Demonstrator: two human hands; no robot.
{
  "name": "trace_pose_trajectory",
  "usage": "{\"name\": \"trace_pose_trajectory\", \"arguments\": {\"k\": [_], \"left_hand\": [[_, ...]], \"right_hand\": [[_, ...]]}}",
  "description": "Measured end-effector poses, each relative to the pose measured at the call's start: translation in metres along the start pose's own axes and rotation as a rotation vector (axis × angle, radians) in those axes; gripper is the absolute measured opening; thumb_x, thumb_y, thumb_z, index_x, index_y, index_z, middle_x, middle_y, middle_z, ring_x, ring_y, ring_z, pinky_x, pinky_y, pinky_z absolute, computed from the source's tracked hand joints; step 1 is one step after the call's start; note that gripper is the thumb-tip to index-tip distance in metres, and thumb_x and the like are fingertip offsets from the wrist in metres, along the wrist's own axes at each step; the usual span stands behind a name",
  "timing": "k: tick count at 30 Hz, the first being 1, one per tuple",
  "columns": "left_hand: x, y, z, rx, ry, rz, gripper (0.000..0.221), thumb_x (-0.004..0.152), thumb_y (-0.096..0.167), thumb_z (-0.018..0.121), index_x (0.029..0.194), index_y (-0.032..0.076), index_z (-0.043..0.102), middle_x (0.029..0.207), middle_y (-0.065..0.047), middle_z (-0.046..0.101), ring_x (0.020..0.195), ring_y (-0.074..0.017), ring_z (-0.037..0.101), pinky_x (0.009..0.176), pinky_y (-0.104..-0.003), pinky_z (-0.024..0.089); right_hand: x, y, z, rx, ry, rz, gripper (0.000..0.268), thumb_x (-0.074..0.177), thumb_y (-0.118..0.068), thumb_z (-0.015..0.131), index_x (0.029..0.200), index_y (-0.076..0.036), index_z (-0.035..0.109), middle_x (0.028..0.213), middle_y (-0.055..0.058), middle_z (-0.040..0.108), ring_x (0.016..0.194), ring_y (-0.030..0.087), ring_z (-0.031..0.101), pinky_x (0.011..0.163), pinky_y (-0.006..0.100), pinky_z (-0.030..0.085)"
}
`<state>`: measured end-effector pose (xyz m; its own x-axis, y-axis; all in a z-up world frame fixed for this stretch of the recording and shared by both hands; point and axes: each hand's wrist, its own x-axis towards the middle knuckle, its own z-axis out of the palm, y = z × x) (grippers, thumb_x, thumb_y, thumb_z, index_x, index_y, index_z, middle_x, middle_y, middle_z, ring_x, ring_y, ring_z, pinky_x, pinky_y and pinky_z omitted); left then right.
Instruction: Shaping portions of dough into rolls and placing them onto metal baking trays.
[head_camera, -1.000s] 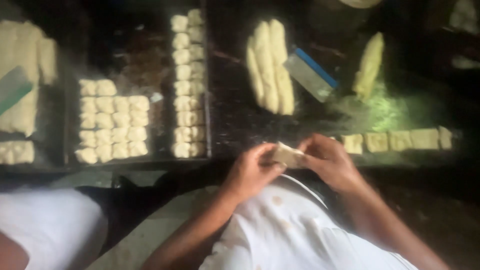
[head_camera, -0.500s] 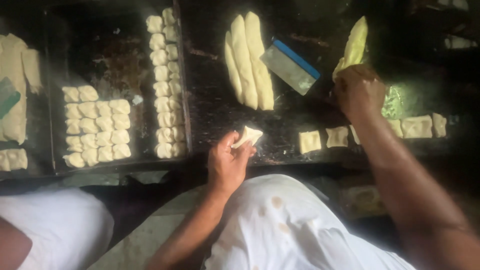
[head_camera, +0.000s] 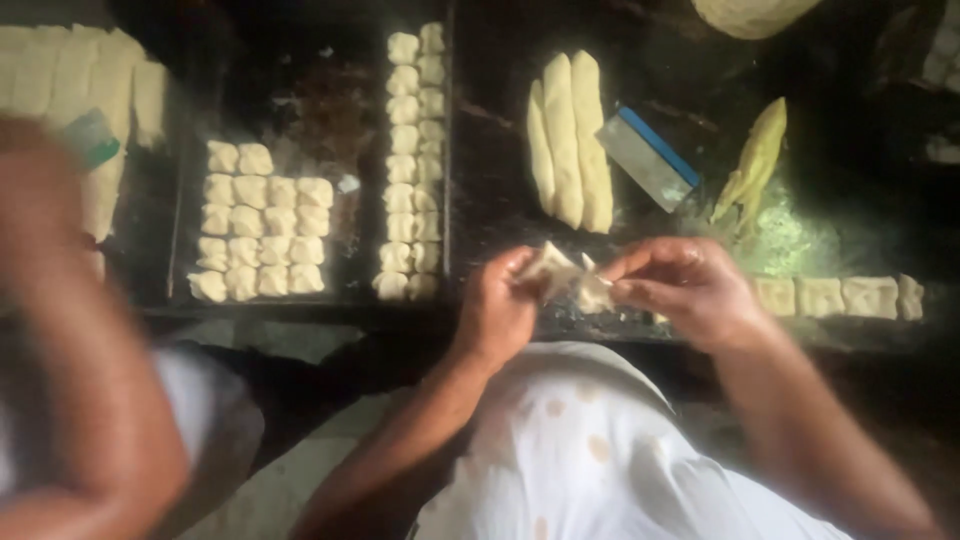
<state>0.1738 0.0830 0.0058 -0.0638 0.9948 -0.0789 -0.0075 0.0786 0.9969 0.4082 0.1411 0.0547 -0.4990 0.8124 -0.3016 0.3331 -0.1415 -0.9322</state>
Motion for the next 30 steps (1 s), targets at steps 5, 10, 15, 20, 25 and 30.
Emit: {"name": "trace_pose_trajectory", "arguments": {"k": [5,10,15,20,25,30], "left_hand": [[-0.004,0.022,-0.004,-0.072,-0.133,-0.023,0.025,0.088,0.006,0.066,0.112,0.000,0.069,0.083,-0.003,0.069,0.072,-0.0053,0.058,0.063,-0.027,0.051],[-0.003,0.021,-0.006,-0.086,-0.210,0.069,0.025,0.087,0.009,0.077,0.107,-0.002,0.068,0.089,-0.006,0.073,0.079,-0.0047,0.064,0.069,-0.026,0.055],[-0.003,-0.002,0.004,-0.371,-0.168,0.019,0.023,0.097,0.008,0.063,0.114,-0.005,0.072,0.104,-0.012,0.074,0.091,-0.0132,0.069,0.079,-0.030,0.058],[0.000,0.019,0.003,-0.662,-0.196,-0.383,0.024,0.103,0.013,0.056,0.118,0.000,0.068,0.107,-0.010,0.072,0.090,-0.0144,0.071,0.077,-0.029,0.058],[-0.007,0.030,0.017,0.082,-0.015,0.191,0.024,0.101,0.010,0.061,0.123,0.002,0.057,0.102,-0.007,0.070,0.088,-0.0119,0.070,0.077,-0.028,0.057],[-0.011,0.036,0.022,0.025,-0.188,0.234,0.010,0.102,0.011,0.070,0.106,0.004,0.065,0.088,-0.004,0.071,0.078,-0.0070,0.063,0.067,-0.028,0.052]], "right_hand": [[0.027,-0.030,0.045,-0.333,0.268,0.104,0.024,0.085,-0.016,0.081,0.105,-0.005,0.071,0.098,0.013,0.073,0.082,0.022,0.072,0.071,0.034,0.063],[0.035,-0.022,0.047,-0.215,0.082,0.073,0.027,0.085,-0.019,0.077,0.109,-0.012,0.070,0.094,0.004,0.076,0.084,0.015,0.071,0.071,0.029,0.059],[0.017,0.016,0.055,-0.719,0.404,-0.902,0.026,0.088,-0.009,0.083,0.109,-0.010,0.067,0.105,0.009,0.071,0.100,0.026,0.071,0.084,0.039,0.058],[0.006,0.027,0.044,-0.850,0.438,-0.856,0.045,0.064,-0.022,0.093,0.103,-0.007,0.074,0.105,0.015,0.064,0.096,0.033,0.063,0.076,0.044,0.055],[0.007,0.036,0.013,-0.758,0.240,-0.771,0.029,0.070,-0.022,0.089,0.092,-0.012,0.074,0.105,0.008,0.066,0.099,0.027,0.065,0.080,0.041,0.058],[0.015,0.008,0.010,0.096,0.153,-0.255,0.026,0.095,-0.020,0.073,0.116,-0.004,0.072,0.111,0.006,0.067,0.102,0.019,0.066,0.088,0.033,0.057]]}}
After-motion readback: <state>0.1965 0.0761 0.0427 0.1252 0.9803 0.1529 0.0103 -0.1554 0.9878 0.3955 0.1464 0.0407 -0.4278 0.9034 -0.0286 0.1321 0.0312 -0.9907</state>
